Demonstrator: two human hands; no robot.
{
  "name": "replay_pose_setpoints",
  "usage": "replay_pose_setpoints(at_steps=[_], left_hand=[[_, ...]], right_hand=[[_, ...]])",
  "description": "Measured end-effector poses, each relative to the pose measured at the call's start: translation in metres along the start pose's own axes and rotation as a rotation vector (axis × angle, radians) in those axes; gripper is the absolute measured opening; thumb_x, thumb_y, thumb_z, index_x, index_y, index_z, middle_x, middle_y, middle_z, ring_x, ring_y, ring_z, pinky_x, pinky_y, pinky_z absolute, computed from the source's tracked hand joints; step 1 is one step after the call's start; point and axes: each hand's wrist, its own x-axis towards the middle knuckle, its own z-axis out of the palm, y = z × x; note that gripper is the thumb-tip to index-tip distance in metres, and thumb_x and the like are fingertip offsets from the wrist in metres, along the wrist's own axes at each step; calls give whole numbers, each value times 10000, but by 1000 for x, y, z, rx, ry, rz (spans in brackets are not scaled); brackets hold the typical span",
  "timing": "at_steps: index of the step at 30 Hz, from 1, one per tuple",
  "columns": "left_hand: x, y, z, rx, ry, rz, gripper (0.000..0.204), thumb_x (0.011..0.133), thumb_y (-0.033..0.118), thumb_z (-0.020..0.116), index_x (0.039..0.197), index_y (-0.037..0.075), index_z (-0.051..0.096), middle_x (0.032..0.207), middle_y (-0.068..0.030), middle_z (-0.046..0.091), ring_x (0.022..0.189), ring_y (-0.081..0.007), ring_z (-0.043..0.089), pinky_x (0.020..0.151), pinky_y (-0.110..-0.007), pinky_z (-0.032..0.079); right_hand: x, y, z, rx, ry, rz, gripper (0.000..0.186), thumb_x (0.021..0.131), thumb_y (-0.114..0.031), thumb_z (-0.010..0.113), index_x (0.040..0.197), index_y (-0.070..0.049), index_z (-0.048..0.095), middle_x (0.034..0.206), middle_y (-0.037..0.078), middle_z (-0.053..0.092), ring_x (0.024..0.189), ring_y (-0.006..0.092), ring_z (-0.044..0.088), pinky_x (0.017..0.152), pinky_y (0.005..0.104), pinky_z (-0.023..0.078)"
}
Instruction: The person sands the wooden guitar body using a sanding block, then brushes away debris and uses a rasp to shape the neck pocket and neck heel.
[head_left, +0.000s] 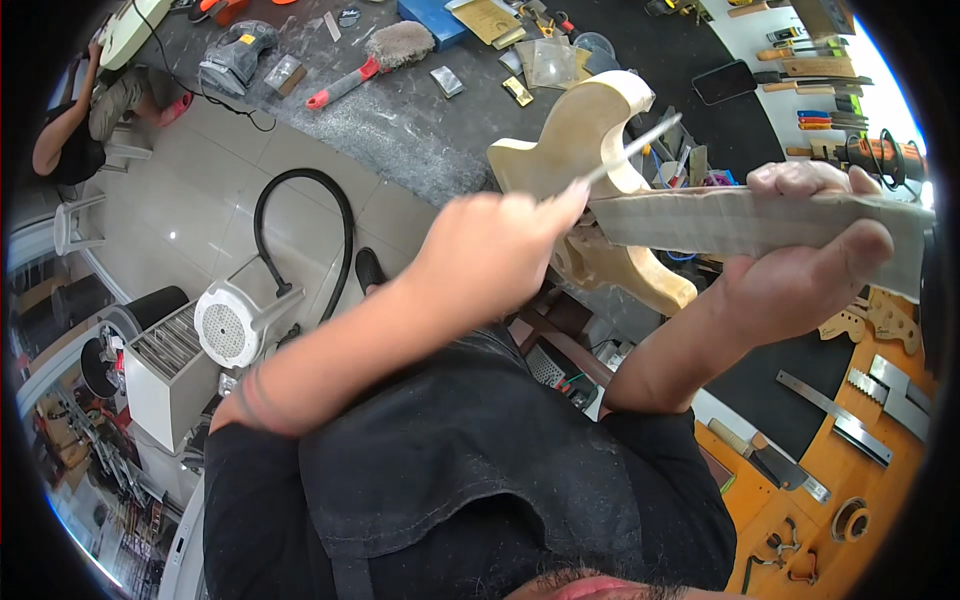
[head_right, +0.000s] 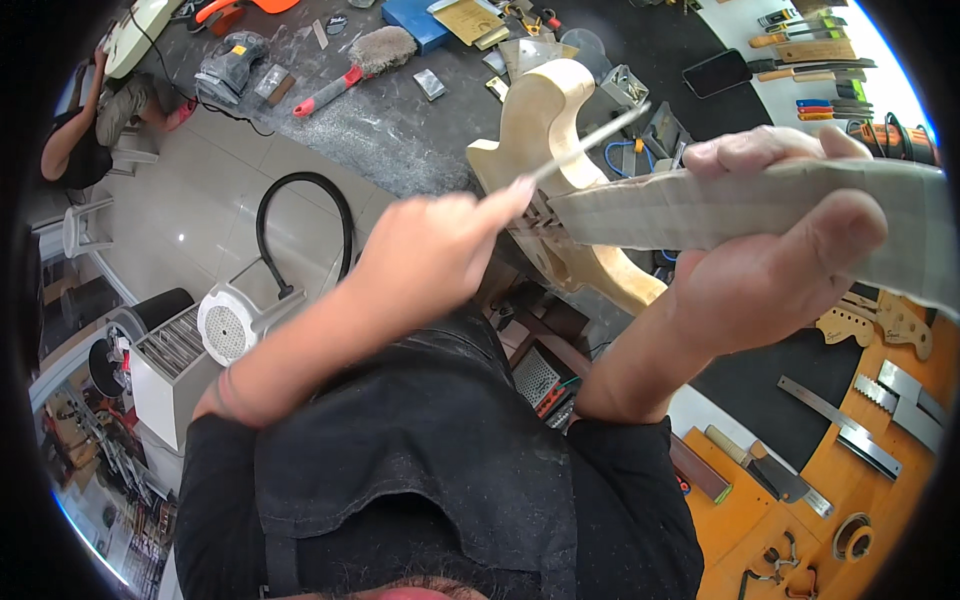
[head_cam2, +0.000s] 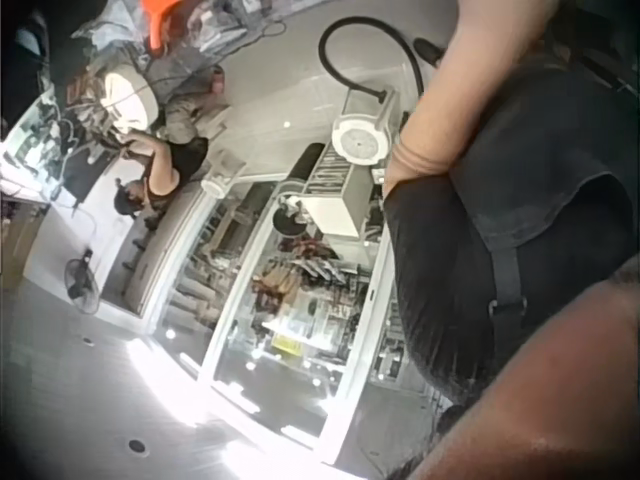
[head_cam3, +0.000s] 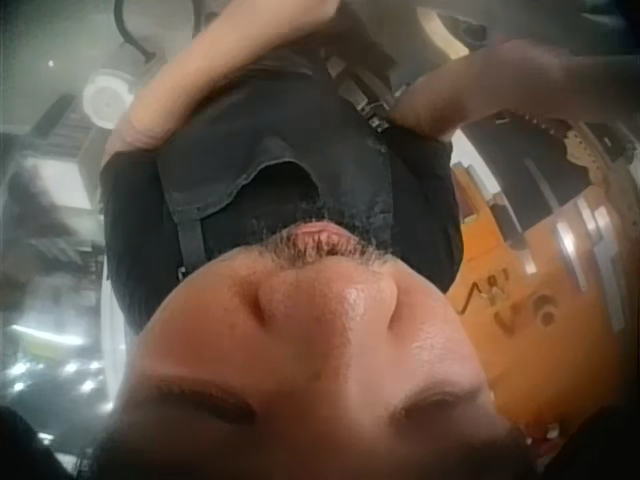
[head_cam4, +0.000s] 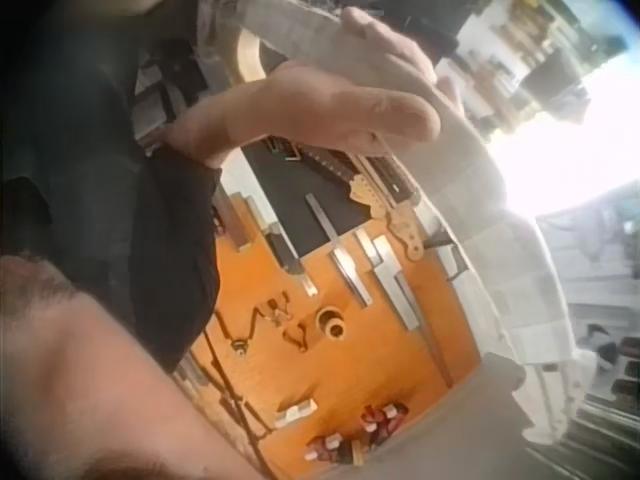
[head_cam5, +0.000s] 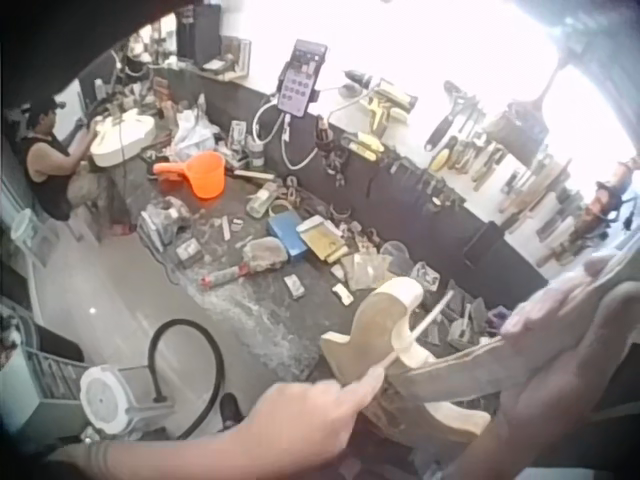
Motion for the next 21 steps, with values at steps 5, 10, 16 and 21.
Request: replay_pose_setpoints(at_steps=[5,10,16,21], left_hand=[[13,-2,7,-3,23,14,495,994,95,678,1483,162,705,780,-138,710,701,-365,740,638,-508,601],[-3,-6,-5,78,14,4,507,995,79,685,1494,168,697,798,-135,709,690,-357,731,616,-484,593],[9,-6,5,47,37,-8,491,1001,93,684,1485,172,705,827,-156,734,725,-386,748,667,-524,609],[12,-13,1,65,108,-29,433,1022,101,665,1448,163,711,824,-184,739,736,-402,752,673,-535,607]], right_hand=[[4,-1,4,-26,-10,61,863,1093,-725,595,1343,97,523,842,170,686,731,247,699,692,414,635],[0,-5,12,61,-73,20,795,1111,-651,635,1342,101,521,825,170,687,691,263,704,688,395,638],[8,-1,23,91,-23,75,707,1125,-565,664,1331,103,562,830,172,707,707,268,711,687,392,633],[11,5,28,149,-74,57,650,1126,-545,671,1298,77,597,838,168,724,705,274,722,682,392,633]])
